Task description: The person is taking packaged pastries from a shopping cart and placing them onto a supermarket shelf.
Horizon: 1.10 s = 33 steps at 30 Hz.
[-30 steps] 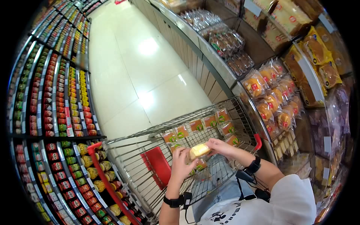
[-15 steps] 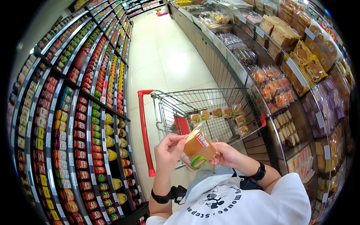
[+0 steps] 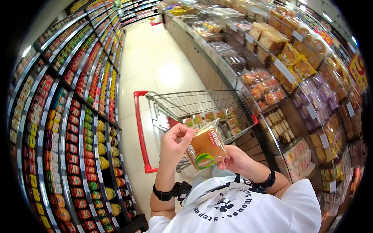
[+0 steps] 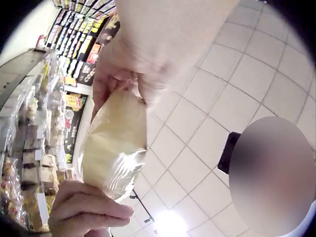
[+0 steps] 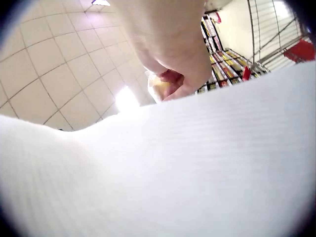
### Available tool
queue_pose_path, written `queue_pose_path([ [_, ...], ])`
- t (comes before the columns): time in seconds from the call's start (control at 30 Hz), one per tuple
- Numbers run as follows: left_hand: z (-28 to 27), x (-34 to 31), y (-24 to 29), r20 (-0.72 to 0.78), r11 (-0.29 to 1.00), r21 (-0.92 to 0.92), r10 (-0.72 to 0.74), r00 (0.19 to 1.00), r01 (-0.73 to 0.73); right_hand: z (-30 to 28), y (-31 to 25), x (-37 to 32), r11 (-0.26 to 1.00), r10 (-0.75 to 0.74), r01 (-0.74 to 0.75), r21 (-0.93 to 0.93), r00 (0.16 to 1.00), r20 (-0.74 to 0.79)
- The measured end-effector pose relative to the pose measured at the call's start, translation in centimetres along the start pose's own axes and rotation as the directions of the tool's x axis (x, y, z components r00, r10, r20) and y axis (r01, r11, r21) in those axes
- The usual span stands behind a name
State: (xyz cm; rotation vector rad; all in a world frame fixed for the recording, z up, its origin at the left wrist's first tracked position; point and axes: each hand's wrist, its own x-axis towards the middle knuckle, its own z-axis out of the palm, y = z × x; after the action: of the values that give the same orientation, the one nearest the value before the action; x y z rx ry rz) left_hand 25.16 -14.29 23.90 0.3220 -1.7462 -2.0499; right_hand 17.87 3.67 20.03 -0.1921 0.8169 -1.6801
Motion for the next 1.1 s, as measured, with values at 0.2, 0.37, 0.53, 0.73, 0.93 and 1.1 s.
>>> queue_pose_path([
  [0.2,5.5,3.0,-5.6,0.061,0.945,0.265,0.181,0.982,-0.191,-3.3,-3.2,-4.2,0.849,-0.484,0.351,-0.395,0.817,-0.314],
  [0.37,12.5,3.3,-6.8,0.231,0.987,0.161,-0.038,0.972,0.001,-7.9,-5.1,-7.4,0.697,-0.651,0.367,-0.616,0.684,-0.329],
  [0.53,20.7,6.1,-9.7,0.273,0.947,0.316,-0.025,0.962,-0.065,-12.2,-8.4,-11.1,0.584,-0.723,0.278,-0.763,0.606,-0.332],
  [0.73,33.6,10.5,-16.6,0.52,0.91,0.408,-0.165,0.838,-0.074,-23.0,-12.1,-17.7,0.443,-0.792,0.034,-0.896,0.482,-0.373],
  [0.93,44.9,12.5,-30.2,0.652,0.884,0.459,-0.403,0.642,0.089,-35.0,-11.9,-21.7,0.482,-0.832,-0.206,-0.852,0.197,-0.519],
  [1.1,49.9,13.0,-38.1,0.612,0.787,0.601,-0.565,0.553,0.14,-42.1,-11.1,-22.0,0.45,-0.812,-0.446,-0.773,0.156,-0.562],
])
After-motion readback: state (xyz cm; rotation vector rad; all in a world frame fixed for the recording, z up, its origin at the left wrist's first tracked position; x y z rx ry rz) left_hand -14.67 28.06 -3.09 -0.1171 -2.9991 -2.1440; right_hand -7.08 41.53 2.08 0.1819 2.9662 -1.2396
